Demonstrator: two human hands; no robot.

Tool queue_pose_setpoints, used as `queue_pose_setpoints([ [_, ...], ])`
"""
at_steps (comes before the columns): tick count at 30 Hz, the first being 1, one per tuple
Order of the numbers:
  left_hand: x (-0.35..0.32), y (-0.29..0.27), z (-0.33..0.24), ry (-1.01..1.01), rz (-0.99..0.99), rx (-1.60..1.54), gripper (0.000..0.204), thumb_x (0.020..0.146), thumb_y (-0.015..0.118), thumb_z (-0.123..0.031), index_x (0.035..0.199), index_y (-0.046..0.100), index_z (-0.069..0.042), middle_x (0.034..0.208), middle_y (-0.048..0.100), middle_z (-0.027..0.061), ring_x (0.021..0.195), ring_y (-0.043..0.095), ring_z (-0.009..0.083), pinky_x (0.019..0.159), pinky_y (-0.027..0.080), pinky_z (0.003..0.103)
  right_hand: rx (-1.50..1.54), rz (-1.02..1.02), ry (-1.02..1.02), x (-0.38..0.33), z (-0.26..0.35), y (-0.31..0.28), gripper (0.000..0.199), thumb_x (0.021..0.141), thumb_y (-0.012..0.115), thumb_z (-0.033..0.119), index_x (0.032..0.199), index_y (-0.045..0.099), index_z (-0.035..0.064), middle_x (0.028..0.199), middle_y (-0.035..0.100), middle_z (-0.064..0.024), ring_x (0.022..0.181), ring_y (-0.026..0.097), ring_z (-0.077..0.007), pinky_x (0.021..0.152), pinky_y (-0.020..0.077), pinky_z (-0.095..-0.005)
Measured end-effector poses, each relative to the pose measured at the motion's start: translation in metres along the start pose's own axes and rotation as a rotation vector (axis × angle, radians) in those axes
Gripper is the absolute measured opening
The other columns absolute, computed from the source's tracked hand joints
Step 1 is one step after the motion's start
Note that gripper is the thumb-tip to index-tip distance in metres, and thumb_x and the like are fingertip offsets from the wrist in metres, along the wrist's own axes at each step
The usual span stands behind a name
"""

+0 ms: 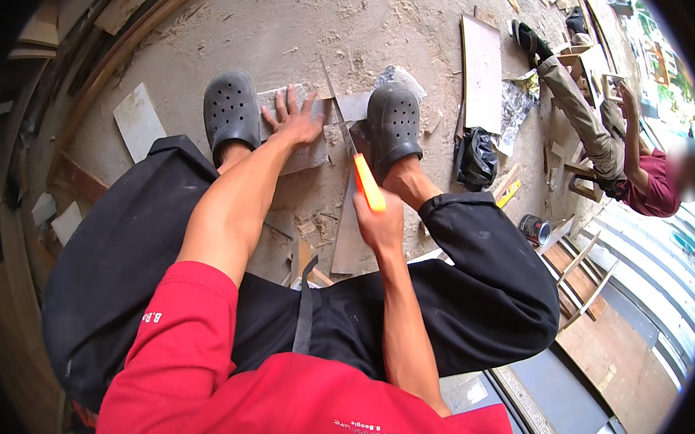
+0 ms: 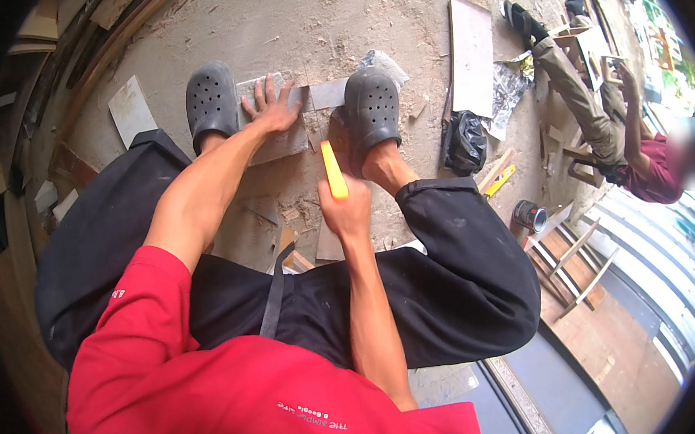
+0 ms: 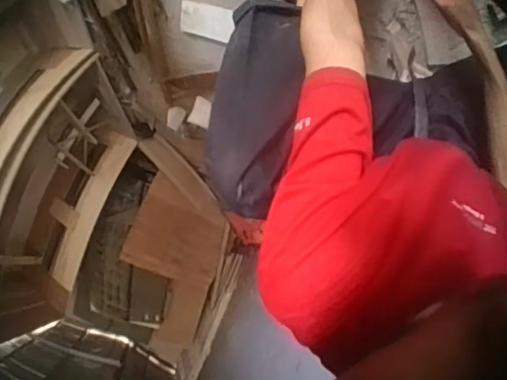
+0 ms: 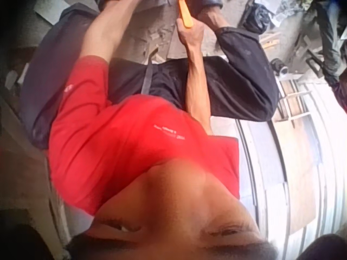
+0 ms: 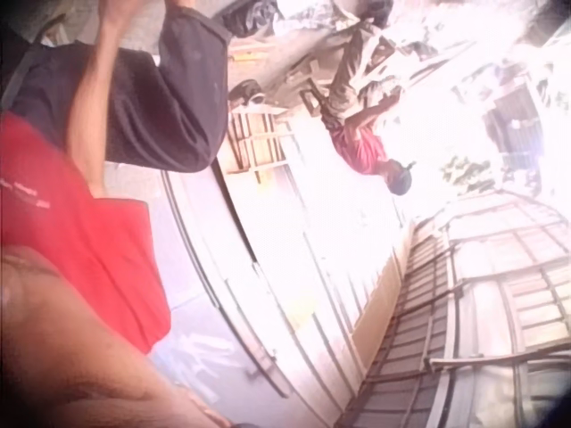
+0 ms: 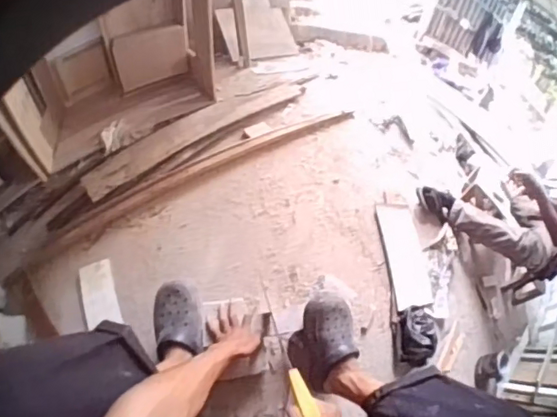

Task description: The person sits on the floor and uses a hand saw to cut a small rectangular piece of wood that is held in place by a concrete block. The person repeatedly saws through the wood, adjusting the piece as needed, while another person works in the background.

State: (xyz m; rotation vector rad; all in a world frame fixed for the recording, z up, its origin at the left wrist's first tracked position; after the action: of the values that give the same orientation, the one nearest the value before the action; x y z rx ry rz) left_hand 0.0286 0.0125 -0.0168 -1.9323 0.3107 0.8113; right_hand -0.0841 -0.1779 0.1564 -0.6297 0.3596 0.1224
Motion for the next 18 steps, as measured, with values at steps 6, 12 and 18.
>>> queue_pose_setpoints([
  [6, -0.001, 0.005, 0.000, -0.001, 0.006, 0.012, 0.070, 0.095, 0.039, -0.057, 0.155, 0.014, -0.032, 0.161, -0.018, 0.0131, 0.145, -0.022, 0.0382, 0.106, -0.014, 0.070, 0.011, -0.068, -0.009, 0.012, -0.003, 0.010, 0.024, 0.081, 0.063, 0.015, 0.067, 0.058, -0.0031, 0.058, 0.056, -0.0209, 0.049, 0.059, -0.0293, 0.050, 0.0430, -0.0402],
  [12, -0.005, 0.010, 0.003, -0.028, 0.036, 0.028, 0.068, 0.095, 0.039, -0.055, 0.155, 0.013, -0.034, 0.161, -0.019, 0.0118, 0.146, -0.022, 0.0381, 0.107, -0.013, 0.070, 0.038, -0.028, -0.003, -0.042, -0.006, 0.001, 0.019, 0.079, 0.064, 0.013, 0.070, 0.061, -0.0028, 0.059, 0.056, -0.0203, 0.053, 0.061, -0.0315, 0.053, 0.0462, -0.0387],
  [18, -0.011, -0.002, -0.005, -0.035, 0.006, 0.015, 0.067, 0.096, 0.036, -0.052, 0.155, 0.012, -0.031, 0.161, -0.019, 0.0109, 0.146, -0.021, 0.0367, 0.108, -0.015, 0.068, -0.032, -0.044, -0.048, -0.044, -0.013, 0.007, 0.018, 0.079, 0.064, 0.014, 0.070, 0.059, -0.0011, 0.062, 0.057, -0.0223, 0.054, 0.058, -0.0381, 0.053, 0.0455, -0.0413],
])
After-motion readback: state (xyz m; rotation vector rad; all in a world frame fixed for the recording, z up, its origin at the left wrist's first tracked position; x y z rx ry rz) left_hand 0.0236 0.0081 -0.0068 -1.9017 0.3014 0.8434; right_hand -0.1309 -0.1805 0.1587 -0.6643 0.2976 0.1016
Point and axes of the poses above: each hand's wrist, its own x-axis towards the middle knuckle, its own y-axis out of the palm, z = x × y, the point moved 2 cm from there along x, towards the middle knuckle
